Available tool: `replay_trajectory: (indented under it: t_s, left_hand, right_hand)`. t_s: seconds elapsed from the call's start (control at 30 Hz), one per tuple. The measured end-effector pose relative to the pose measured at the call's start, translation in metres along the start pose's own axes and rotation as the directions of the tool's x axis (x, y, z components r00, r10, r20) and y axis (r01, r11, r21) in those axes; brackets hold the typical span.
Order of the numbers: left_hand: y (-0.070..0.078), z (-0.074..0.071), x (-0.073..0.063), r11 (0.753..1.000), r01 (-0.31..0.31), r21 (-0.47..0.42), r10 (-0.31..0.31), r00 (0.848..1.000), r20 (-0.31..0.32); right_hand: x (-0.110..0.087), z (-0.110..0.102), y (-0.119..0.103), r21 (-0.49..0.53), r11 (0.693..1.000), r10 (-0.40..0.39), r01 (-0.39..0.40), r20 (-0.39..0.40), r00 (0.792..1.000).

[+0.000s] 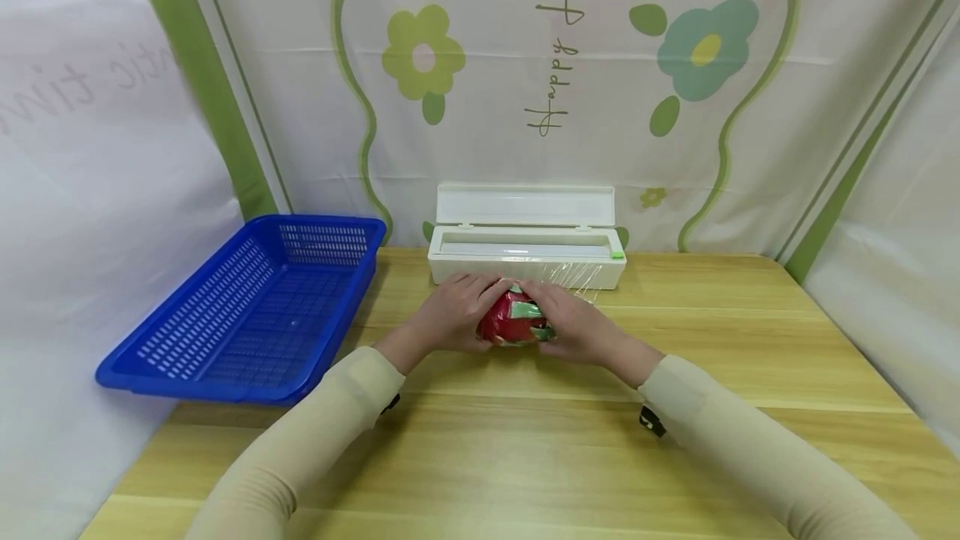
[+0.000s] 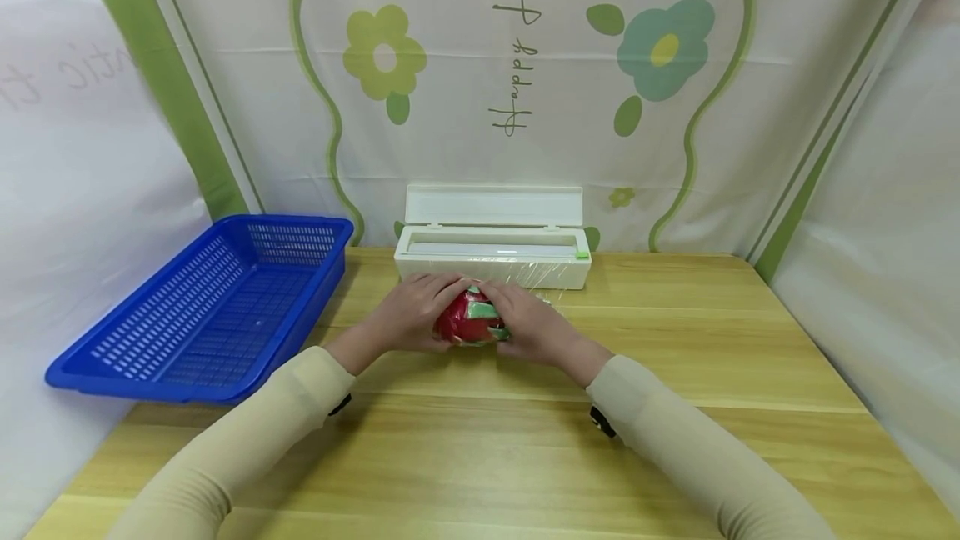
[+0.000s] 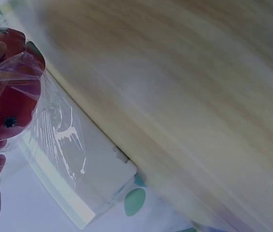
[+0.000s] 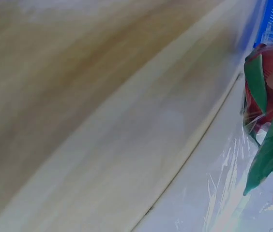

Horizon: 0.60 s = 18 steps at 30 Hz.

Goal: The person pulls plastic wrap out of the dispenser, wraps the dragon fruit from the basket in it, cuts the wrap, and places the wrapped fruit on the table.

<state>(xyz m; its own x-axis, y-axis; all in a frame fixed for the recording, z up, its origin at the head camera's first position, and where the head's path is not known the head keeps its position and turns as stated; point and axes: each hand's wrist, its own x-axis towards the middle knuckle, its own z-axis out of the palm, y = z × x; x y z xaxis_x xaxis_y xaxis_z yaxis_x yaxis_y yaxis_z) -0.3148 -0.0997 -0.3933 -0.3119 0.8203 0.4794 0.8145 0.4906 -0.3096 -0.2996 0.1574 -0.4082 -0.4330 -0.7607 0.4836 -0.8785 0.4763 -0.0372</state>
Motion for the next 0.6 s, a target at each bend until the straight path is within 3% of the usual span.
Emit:
replay_trajectory:
  t_s: [0.3,0.6]
  left_hand:
    - [-0.0042,-0.0046,0.003,0.997,0.006,-0.073,-0.005,1.0,0.013]
    - [-0.0056,-0.0101,0.0058,0.986,0.06,-0.156,-0.045,0.994,0.096]
  right_hand:
    - [0.0038,-0.0054,0.0013,0.104,0.994,-0.03,0.034,-0.04,0.999]
    - [0.0054,-0.01,0.0048,0.242,0.968,0.063,-0.072,0.041,0.997]
